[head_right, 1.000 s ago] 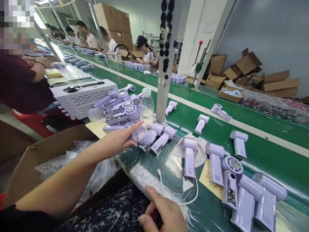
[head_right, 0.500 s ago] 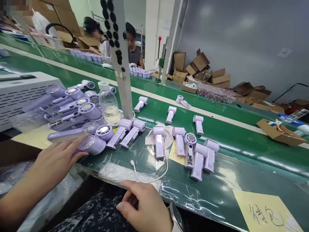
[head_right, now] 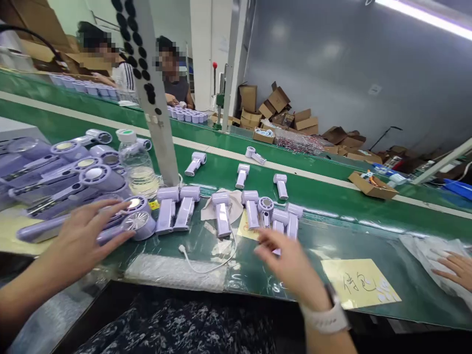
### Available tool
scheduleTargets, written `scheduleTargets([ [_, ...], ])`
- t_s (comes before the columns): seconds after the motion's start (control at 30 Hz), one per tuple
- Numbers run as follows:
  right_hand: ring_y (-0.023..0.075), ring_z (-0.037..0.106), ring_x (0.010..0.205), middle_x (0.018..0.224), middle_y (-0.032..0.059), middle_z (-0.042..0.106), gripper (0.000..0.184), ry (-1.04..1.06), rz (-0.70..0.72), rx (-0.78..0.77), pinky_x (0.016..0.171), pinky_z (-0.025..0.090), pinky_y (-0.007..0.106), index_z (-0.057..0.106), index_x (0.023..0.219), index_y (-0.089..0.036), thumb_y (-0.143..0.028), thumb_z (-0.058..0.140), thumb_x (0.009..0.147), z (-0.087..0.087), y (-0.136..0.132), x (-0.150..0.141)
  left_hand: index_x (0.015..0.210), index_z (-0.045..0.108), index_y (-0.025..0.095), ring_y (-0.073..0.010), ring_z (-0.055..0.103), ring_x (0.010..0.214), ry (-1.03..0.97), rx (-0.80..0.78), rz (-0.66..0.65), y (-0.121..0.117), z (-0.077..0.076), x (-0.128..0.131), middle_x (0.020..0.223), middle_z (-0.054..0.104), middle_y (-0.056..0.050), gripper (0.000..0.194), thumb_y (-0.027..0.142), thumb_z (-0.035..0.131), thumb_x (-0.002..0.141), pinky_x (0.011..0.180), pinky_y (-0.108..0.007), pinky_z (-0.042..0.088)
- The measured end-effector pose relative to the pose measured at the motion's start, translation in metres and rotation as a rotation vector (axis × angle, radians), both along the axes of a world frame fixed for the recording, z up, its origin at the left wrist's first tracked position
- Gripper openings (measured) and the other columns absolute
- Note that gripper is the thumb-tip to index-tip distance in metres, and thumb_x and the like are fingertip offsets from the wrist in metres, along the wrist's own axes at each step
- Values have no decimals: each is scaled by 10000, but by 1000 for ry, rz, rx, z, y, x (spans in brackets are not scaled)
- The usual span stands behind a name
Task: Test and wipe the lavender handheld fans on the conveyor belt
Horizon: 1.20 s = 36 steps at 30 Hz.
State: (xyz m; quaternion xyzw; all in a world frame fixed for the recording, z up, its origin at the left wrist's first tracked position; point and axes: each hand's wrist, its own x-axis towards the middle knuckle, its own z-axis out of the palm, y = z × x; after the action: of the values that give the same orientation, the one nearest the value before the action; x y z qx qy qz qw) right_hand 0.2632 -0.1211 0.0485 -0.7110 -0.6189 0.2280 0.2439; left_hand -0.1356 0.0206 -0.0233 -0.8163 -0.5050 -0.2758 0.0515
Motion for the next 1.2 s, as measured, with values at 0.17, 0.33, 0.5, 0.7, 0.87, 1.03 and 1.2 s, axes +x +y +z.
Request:
scheduleTargets([
  [0.17, 235, 694, 1094, 1211, 132, 724, 221, -277, -313, -49, 1033, 521, 444, 733, 1102, -102, -137, 550, 984, 14, 109, 116, 1352, 585, 216, -285, 575, 1246, -21, -371, -225, 77, 66, 112, 1390, 575, -97, 520, 534, 456, 961, 1126, -419, 440],
  [0.33, 216, 702, 1028, 1145, 75, 722, 209, -324, -205, -296, 925, 586, 426, 702, 1099, -139, -311, 683, 981, -11, 216, 148, 1279, 654, 170, -384, 456, 1378, 161, -609, 163, 216, 73, 207, 1497, 490, -171, 408, 371, 633, 924, 1125, -566, 392],
  [0.5, 255, 658, 1146, 1246, 109, 681, 323, -380, -174, -408, 1015, 533, 496, 678, 1180, -148, -415, 637, 1002, -22, 293, 109, 1292, 603, 163, -275, 614, 1178, 151, -715, 399, 276, 35, 228, 1329, 615, -123, 405, 391, 636, 959, 1000, -501, 528],
  [0.7, 342, 502, 1358, 1498, 154, 508, 541, -359, -232, -490, 1106, 434, 570, 588, 1359, -158, -496, 677, 946, -37, 337, 39, 1310, 581, 163, -305, 592, 1203, 135, -757, 337, 263, 34, 258, 1327, 597, -152, 373, 297, 570, 962, 1008, -507, 506],
  [0.87, 271, 611, 1178, 1379, 116, 596, 413, -299, -211, -487, 1008, 504, 480, 668, 1195, -166, -482, 698, 930, 1, 273, 117, 1295, 545, 222, -224, 684, 964, 16, -840, 31, 186, 82, 239, 1181, 685, -87, 417, 268, 397, 908, 919, -360, 554],
  [1.03, 291, 623, 1166, 1256, 165, 637, 342, -339, -462, -503, 1010, 474, 455, 684, 1148, -128, -412, 575, 992, 31, 121, 195, 1156, 638, 204, -339, 607, 1273, -189, -635, 37, 42, 44, 192, 1266, 665, -159, 446, 482, 389, 913, 1115, -493, 475],
  [1.2, 437, 582, 1275, 1433, 300, 520, 412, -247, -601, -584, 1077, 431, 508, 717, 1185, -77, -391, 629, 932, 19, 24, 162, 1046, 713, 350, -412, 699, 1003, -38, -514, 227, -23, 27, 200, 850, 698, -77, 416, 475, 330, 942, 900, -566, 580],
])
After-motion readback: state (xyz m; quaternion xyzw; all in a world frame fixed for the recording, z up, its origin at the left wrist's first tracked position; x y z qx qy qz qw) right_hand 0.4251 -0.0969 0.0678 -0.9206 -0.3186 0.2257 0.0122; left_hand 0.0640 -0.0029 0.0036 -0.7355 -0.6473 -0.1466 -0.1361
